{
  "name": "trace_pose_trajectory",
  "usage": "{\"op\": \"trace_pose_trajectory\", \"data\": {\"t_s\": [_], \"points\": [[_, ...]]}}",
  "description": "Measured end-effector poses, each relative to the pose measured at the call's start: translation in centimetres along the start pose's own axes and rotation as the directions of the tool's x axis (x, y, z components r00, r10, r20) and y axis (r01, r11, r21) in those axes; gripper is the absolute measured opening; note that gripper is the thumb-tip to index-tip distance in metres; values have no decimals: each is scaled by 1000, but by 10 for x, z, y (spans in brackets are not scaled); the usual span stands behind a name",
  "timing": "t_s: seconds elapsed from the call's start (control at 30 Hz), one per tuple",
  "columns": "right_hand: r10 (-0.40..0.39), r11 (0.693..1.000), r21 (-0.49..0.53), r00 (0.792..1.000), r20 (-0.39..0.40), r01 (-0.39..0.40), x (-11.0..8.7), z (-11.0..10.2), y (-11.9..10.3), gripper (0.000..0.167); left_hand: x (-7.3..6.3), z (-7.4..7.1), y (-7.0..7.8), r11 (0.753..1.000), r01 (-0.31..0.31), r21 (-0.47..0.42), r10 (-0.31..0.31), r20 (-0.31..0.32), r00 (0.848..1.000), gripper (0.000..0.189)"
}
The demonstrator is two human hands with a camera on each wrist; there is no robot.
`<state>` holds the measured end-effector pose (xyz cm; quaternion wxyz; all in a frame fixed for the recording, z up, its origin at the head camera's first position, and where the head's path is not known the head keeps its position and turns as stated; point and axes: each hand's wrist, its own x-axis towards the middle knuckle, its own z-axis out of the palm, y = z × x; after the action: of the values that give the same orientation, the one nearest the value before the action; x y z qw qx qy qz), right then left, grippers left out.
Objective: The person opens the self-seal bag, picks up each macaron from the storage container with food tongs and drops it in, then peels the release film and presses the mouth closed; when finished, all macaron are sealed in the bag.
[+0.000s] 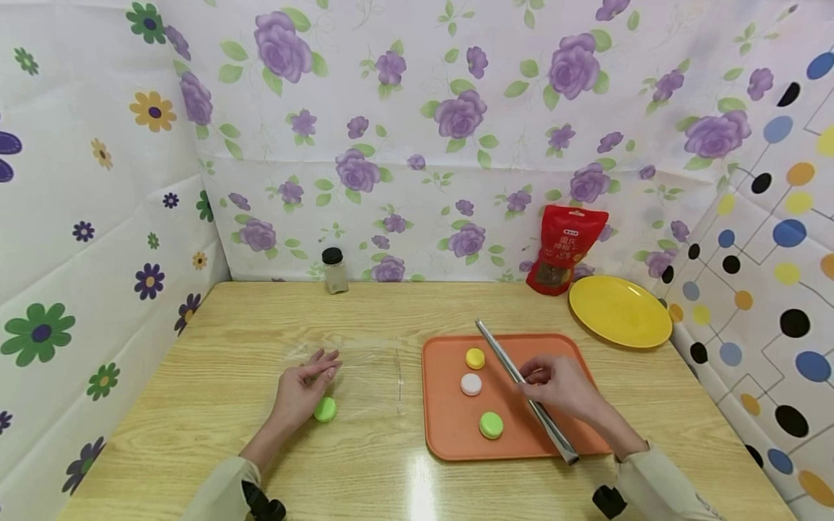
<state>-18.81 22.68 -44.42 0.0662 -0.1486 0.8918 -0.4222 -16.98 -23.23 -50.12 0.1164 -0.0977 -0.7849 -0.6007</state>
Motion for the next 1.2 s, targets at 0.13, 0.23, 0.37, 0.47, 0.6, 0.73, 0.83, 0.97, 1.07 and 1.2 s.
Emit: {"op": "trace_pose_trajectory", "data": {"t_s": [0.13, 0.23, 0.37, 0.47, 0.6, 0.73, 0.83, 0.97, 1.07, 1.2], "points": [[-10, 999, -35, 1000, -1, 10, 1, 0, 3, 23, 0, 0, 0, 1000, -4, 10, 4, 5, 1000, 17], [-55, 996, -71, 998, -3, 55, 2, -1, 6, 22, 1, -1, -1, 1000, -6, 10, 6, 6, 1000, 18], [-136, 983, -130, 991, -7, 134, 3, -3, 9, 22, 1, 0, -2, 1000, -6, -9, 6, 4, 1000, 17], [-195, 959, -212, 981, -17, 187, 3, -3, 11, 25, 1, 0, -2, 1000, -10, -19, 10, 2, 1000, 17], [-249, 915, -328, 968, -6, 233, 4, -4, 15, 33, 0, 0, -1, 999, -11, -34, 11, -1, 1000, 17], [-317, 871, -387, 948, 29, 303, 5, -5, 19, 35, -1, 0, -1, 999, -14, -34, 14, -4, 1000, 17], [-369, 847, -395, 928, 44, 356, 5, -7, 24, 36, -1, 0, -1, 1000, -18, -21, 18, -5, 1000, 17], [-399, 827, -407, 915, 61, 388, 6, -9, 31, 37, 0, 0, -3, 1000, -23, -15, 23, -11, 1000, 17], [-405, 816, -424, 912, 68, 394, 8, -11, 35, 38, 0, 0, -4, 999, -32, -23, 32, -15, 999, 16], [-404, 809, -431, 910, 89, 401, 10, -13, 41, 37, 1, 0, -5, 999, -41, -29, 41, -21, 999, 16]]}}
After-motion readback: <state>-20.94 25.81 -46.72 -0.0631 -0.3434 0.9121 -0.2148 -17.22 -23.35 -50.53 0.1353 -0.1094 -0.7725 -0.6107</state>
